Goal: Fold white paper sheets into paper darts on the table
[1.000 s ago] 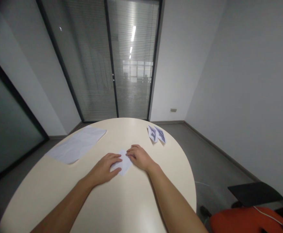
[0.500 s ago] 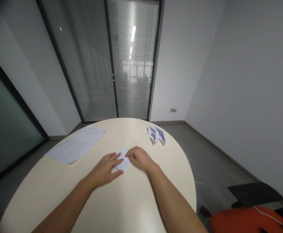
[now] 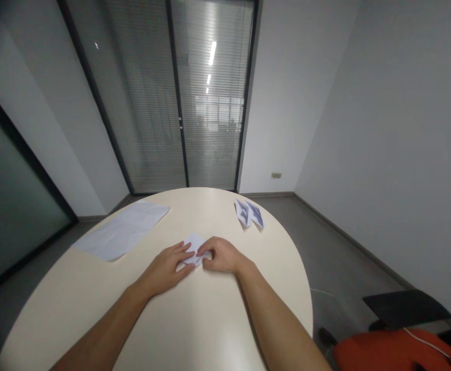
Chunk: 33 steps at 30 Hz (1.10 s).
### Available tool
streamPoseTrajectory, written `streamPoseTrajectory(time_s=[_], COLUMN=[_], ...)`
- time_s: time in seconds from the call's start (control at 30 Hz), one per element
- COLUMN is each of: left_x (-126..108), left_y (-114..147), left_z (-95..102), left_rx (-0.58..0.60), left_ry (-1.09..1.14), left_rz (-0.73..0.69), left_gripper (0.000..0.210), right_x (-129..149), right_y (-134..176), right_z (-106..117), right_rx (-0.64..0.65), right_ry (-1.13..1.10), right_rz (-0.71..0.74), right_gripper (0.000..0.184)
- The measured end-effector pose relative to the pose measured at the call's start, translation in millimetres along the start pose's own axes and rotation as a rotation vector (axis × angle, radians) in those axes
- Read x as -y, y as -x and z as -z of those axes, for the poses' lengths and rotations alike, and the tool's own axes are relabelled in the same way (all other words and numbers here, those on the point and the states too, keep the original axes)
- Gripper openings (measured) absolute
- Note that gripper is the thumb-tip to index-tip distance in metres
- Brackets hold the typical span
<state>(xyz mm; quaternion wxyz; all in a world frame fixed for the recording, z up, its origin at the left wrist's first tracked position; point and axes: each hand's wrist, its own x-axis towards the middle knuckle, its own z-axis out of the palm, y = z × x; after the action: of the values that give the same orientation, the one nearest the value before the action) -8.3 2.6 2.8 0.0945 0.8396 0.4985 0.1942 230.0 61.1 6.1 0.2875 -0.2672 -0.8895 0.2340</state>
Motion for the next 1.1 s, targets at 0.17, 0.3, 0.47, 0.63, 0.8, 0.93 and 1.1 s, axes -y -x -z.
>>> streamPoseTrajectory(time_s=[0.17, 0.3, 0.47, 0.63, 0.8, 0.93, 1.1], left_x=[-2, -1, 0, -1, 2, 7, 10], left_y=[-1, -1, 1, 2, 2, 0, -1], left_z=[1.5, 0.4, 0.5, 2.3, -0.3, -5.5, -8.6], left_rx=[-0.001, -0.008, -0.04, -0.049, -0.067, -0.084, -0.082], left_ry=[0.012, 0.034, 0.06, 0.122, 0.142, 0.164, 0.177], left_rz=[0.032, 0.056, 0.038, 0.04, 0.024, 0.019, 0.026], left_gripper=[0.043, 0.042, 0.037, 0.031, 0.018, 0.018, 0.029], right_x=[0, 1, 3, 4, 6, 5, 3], right_y=[-1, -1, -1, -1, -2, -2, -1], right_z=[1, 1, 2, 3, 5, 5, 3], right_rx=[0.027, 0.025, 0.031, 0.031, 0.039, 0.043, 0.023], right_ry=[-0.003, -0.001, -0.001, -0.004, -0.029, -0.007, 0.015], right_rz=[0.027, 0.038, 0.055, 0.028, 0.014, -0.012, -0.063], right_gripper=[0.033, 0.027, 0.018, 0.015, 0.013, 0.013, 0.016])
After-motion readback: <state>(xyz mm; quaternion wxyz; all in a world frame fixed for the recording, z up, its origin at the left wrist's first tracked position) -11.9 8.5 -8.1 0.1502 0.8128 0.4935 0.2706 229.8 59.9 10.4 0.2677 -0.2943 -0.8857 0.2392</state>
